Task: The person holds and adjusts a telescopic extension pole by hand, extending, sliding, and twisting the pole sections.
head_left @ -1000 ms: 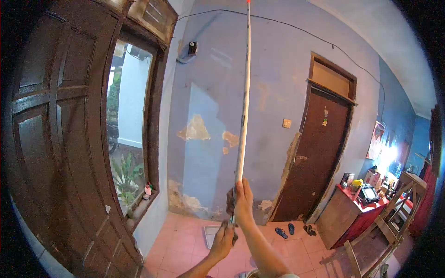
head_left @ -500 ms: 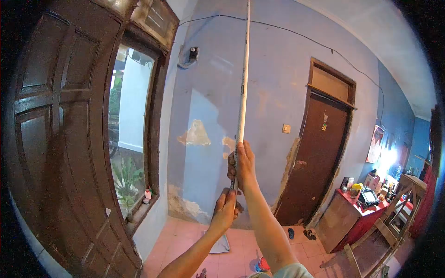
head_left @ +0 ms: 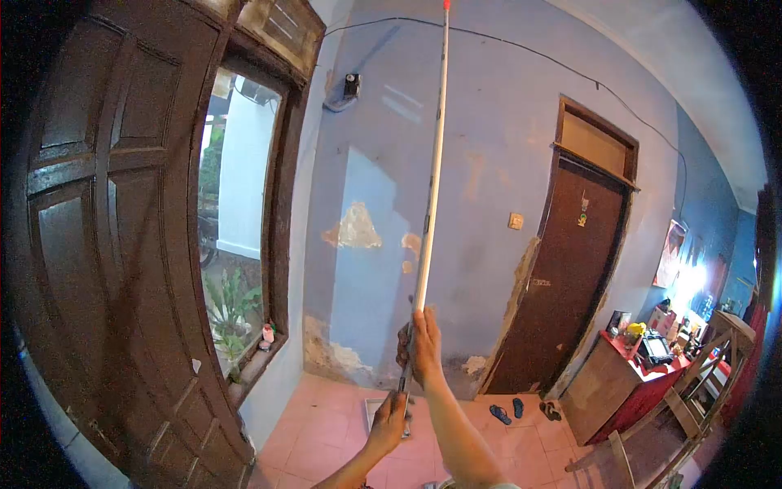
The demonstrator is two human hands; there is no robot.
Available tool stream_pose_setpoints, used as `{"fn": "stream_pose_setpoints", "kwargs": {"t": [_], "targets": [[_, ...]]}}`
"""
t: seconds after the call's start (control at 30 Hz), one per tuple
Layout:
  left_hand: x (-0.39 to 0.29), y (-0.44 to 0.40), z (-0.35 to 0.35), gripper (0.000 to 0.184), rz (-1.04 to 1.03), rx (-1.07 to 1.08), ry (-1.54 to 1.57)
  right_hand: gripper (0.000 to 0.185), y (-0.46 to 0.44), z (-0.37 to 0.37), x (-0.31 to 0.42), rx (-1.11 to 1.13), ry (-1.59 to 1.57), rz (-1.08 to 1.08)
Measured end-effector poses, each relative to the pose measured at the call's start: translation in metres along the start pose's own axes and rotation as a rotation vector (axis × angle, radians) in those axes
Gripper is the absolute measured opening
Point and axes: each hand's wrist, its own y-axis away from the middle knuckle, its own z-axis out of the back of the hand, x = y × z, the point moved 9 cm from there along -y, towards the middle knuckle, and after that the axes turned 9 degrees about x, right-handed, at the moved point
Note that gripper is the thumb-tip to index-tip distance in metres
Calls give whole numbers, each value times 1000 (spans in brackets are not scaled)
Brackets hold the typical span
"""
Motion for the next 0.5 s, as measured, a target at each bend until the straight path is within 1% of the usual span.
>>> {"fn": "stream_pose_setpoints", "kwargs": {"t": [0.03,0.1,0.13,0.2,0.3,0.33,0.37,0.4,0.43,0.47,0.5], "targets": [[12,9,2,43,6,1,-1,27,3,4,-9,-16,-19,-20],[21,27,3,42,-145,6,-218,27,12,5,-17,-20,-17,-38],[27,36,5,42,-141,6,-219,27,16,7,-22,-21,6,-30],[62,53,7,39,76,16,-35,27,27,10,-36,-21,30,-26],[128,62,18,40,41,21,2,29,49,10,-64,17,-32,-31],[141,70,18,38,70,-2,50,30,56,12,-73,8,-25,-29],[180,75,20,38,72,-3,51,31,64,15,-82,-2,-19,-27],[237,76,29,38,123,-62,-87,31,72,16,-90,-2,-18,-29],[267,77,37,38,174,-120,-226,32,80,19,-102,-9,-52,-68],[246,88,35,38,175,-119,-226,33,89,21,-115,-17,-86,-107],[220,106,29,36,125,-85,-148,33,97,25,-127,-19,-84,-106]]}}
